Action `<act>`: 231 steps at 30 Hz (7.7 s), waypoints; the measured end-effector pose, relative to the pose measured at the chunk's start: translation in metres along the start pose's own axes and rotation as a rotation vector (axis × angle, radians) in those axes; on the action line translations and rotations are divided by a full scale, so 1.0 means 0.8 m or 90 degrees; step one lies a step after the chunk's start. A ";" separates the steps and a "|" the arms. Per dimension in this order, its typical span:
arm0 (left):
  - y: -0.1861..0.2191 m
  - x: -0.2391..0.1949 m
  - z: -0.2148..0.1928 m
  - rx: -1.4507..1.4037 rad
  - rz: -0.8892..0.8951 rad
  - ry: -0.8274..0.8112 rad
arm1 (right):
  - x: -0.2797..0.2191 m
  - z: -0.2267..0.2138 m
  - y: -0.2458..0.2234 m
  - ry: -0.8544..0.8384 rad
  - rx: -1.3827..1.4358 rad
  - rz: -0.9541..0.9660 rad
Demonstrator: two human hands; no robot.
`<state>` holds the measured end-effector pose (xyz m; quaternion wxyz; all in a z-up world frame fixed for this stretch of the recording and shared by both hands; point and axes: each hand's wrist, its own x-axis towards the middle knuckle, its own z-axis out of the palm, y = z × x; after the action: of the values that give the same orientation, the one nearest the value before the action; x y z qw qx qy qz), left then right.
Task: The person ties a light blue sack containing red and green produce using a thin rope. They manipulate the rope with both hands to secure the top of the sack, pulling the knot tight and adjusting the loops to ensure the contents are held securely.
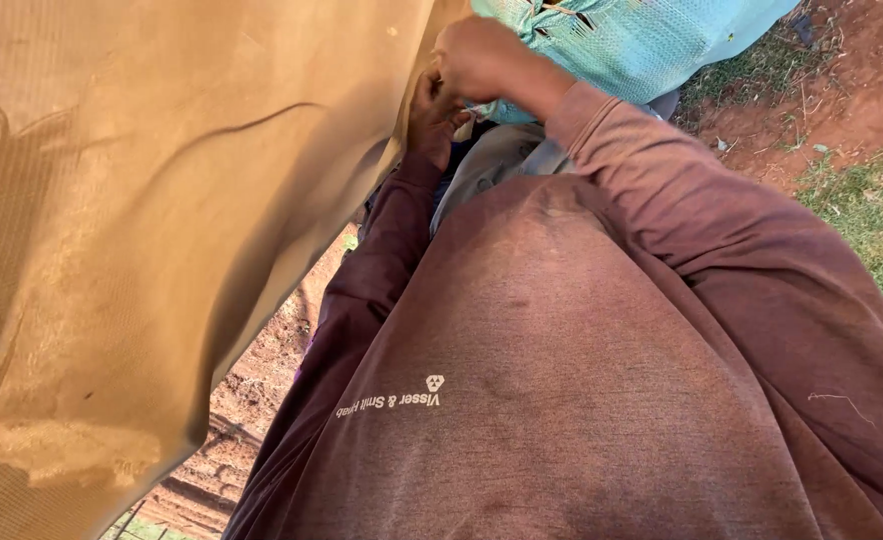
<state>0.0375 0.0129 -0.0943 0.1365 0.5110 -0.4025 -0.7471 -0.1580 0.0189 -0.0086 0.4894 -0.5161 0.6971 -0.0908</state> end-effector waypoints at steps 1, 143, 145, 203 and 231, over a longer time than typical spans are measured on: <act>0.018 -0.013 0.020 0.112 -0.018 0.042 | -0.005 -0.025 0.003 -0.061 -0.072 -0.048; -0.014 0.025 -0.038 0.073 0.146 -0.194 | 0.017 0.089 0.107 0.456 -0.390 -0.434; -0.007 0.018 -0.029 0.036 0.132 -0.238 | 0.012 0.080 0.104 0.452 -0.414 -0.424; -0.074 0.026 -0.025 0.335 0.501 0.013 | -0.053 0.100 0.070 -0.005 0.711 0.271; -0.054 0.010 -0.004 0.151 0.394 0.072 | -0.033 0.100 0.058 0.176 0.590 0.344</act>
<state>0.0454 0.0342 -0.1322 0.3188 0.4178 -0.6143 -0.5887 -0.1251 0.0912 -0.0628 0.5754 -0.0330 0.7492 -0.3263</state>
